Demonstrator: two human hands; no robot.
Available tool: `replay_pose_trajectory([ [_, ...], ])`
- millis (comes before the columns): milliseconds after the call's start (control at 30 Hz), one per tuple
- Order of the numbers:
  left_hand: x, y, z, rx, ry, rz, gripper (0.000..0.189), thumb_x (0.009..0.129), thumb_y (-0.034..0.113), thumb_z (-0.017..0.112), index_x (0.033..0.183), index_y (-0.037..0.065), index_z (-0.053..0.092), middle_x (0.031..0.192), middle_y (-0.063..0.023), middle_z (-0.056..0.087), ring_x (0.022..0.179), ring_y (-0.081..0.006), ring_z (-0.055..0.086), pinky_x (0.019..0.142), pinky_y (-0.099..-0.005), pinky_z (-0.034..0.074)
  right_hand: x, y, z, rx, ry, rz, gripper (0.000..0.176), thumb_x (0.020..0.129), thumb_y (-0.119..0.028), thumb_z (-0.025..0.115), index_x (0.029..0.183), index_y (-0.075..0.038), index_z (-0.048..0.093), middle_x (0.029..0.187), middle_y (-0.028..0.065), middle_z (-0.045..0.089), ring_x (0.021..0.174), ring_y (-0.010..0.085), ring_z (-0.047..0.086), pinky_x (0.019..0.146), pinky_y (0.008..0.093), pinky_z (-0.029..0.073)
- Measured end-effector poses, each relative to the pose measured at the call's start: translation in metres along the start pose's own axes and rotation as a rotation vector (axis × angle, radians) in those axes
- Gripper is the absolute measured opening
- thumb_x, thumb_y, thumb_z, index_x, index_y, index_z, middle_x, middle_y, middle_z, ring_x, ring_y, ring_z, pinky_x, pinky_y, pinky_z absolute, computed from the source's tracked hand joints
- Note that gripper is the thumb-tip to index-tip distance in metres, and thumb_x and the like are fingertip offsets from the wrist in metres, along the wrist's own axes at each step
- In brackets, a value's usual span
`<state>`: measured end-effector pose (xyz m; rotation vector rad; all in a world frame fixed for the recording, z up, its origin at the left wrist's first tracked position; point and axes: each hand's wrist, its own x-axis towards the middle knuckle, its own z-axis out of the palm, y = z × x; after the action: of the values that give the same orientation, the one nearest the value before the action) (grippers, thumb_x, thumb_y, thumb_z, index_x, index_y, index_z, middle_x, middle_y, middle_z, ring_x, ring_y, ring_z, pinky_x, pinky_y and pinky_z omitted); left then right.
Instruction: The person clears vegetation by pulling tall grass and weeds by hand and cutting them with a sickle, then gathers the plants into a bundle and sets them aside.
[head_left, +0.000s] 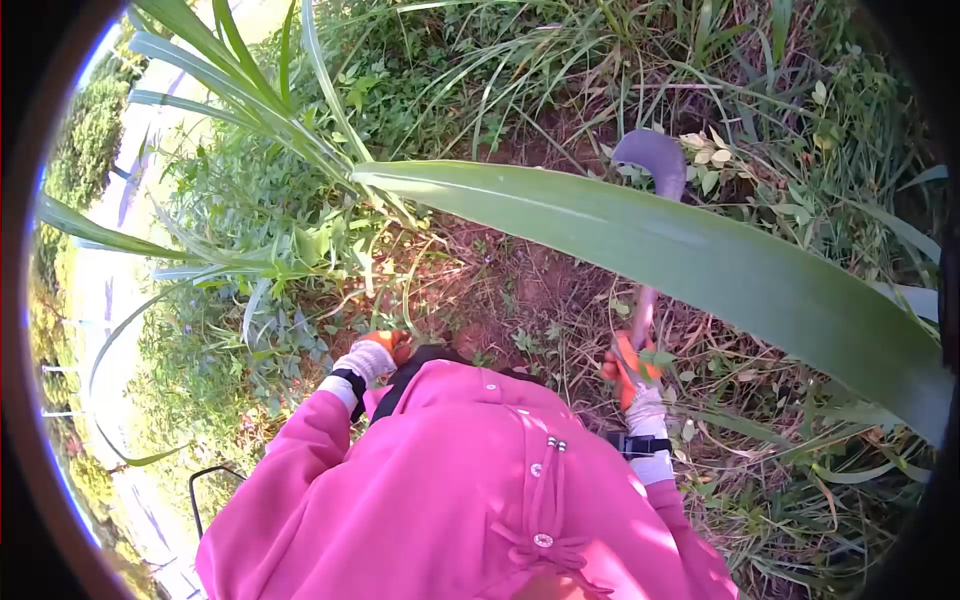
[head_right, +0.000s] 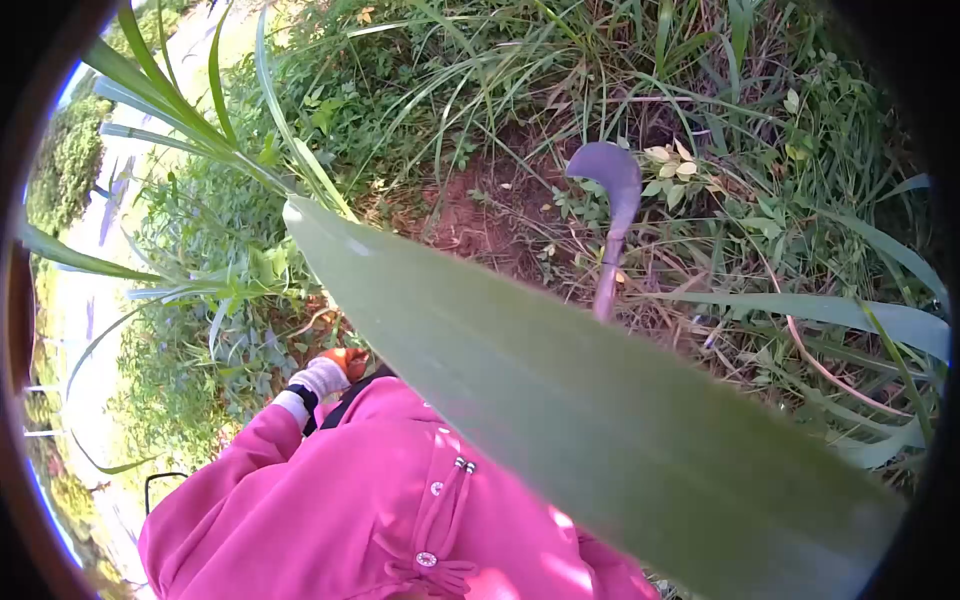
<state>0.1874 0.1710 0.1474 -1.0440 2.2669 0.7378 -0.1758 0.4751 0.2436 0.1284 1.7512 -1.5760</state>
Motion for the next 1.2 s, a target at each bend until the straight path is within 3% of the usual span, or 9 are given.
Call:
replay_pose_trajectory([
  [67,-0.001,-0.02,0.018,-0.072,0.137,0.194,0.042,0.085,0.041,0.053,0.118,0.016,0.059,0.101,-0.0172,0.066,0.094,-0.0361,0.063,0.081,-0.043,0.05,0.02,0.049,-0.003,0.042,-0.076,0.226,0.028,0.088,-0.02,0.063,0.108,-0.005,0.049,0.068,0.0062,0.055,0.048,0.0164,0.052,0.043,0.031,0.044],
  [333,-0.047,0.039,-0.033,0.045,0.102,0.152,0.035,0.087,0.044,0.053,0.116,0.024,0.058,0.087,-0.018,0.066,0.082,-0.0402,0.062,0.072,-0.0464,0.05,-0.021,0.158,-0.051,-0.148,-0.067,0.574,0.022,0.081,-0.009,0.065,0.094,-0.006,0.048,0.057,0.0058,0.047,0.037,0.0174,0.044,0.032,0.033,0.033],
  [500,-0.007,0.06,-0.023,0.178,-0.025,0.25,0.037,0.088,0.042,0.055,0.12,0.024,0.058,0.091,-0.013,0.068,0.079,-0.0369,0.064,0.069,-0.0437,0.052,-0.055,0.219,-0.099,-1.146,-0.085,0.333,0.043,0.077,-0.038,0.067,0.104,-0.005,0.057,0.079,0.0181,0.065,0.067,0.0303,0.066,0.062,0.0423,0.053],
  [533,-0.002,0.074,-0.026,0.221,-0.052,0.288,0.036,0.087,0.043,0.055,0.119,0.025,0.058,0.085,-0.0144,0.067,0.077,-0.0374,0.064,0.068,-0.046,0.051,-0.061,0.195,-0.086,-1.181,-0.121,0.502,0.057,0.073,-0.049,0.064,0.111,-0.006,0.058,0.091,0.0196,0.067,0.087,0.0355,0.066,0.08,0.0408,0.052],
  [633,0.011,0.108,-0.048,0.272,-0.061,0.555,0.034,0.087,0.041,0.056,0.117,0.026,0.058,0.082,-0.016,0.067,0.074,-0.0379,0.064,0.066,-0.047,0.051,-0.073,0.206,-0.064,-1.277,-0.125,0.557,0.05,0.077,-0.046,0.063,0.108,-0.007,0.058,0.096,0.0185,0.066,0.091,0.0358,0.065,0.083,0.0435,0.051],
  [967,0.109,0.036,-0.097,0.335,0.053,1.051,0.045,0.073,0.024,0.069,0.116,0.012,0.061,0.11,-0.012,0.064,0.1,-0.0331,0.061,0.08,-0.0411,0.052,-0.141,0.306,0.082,-0.783,0.302,0.681,0.053,0.081,-0.048,0.058,0.116,-0.009,0.053,0.102,0.0189,0.065,0.097,0.0351,0.063,0.087,0.0461,0.047],
  [1033,0.147,0.019,-0.126,0.47,0.028,0.998,0.057,0.075,0.019,0.066,0.129,0.009,0.05,0.121,-0.0131,0.057,0.102,-0.0363,0.059,0.088,-0.0415,0.048,-0.171,0.322,0.124,-0.738,0.438,0.646,0.049,0.08,-0.044,0.06,0.114,-0.008,0.055,0.091,0.0188,0.066,0.084,0.0317,0.067,0.075,0.0429,0.052],
  [1100,0.196,0.0,-0.168,0.465,0.234,1.191,0.062,0.077,0.019,0.066,0.135,0.008,0.045,0.124,-0.0153,0.056,0.102,-0.0331,0.06,0.088,-0.0398,0.048,-0.186,0.341,0.155,-0.14,0.524,0.698,0.035,0.078,-0.036,0.062,0.093,-0.005,0.063,0.075,0.0133,0.067,0.067,0.0277,0.067,0.061,0.0394,0.054],
  [1200,0.253,-0.023,-0.242,-0.107,0.16,0.843,0.066,0.082,0.026,0.066,0.138,0.004,0.039,0.121,-0.0161,0.057,0.099,-0.0253,0.057,0.088,-0.0362,0.046,-0.214,0.381,0.212,0.461,0.725,0.627,0.021,0.08,-0.027,0.064,0.083,-0.006,0.063,0.063,0.0071,0.062,0.053,0.0196,0.062,0.047,0.0363,0.049],
])
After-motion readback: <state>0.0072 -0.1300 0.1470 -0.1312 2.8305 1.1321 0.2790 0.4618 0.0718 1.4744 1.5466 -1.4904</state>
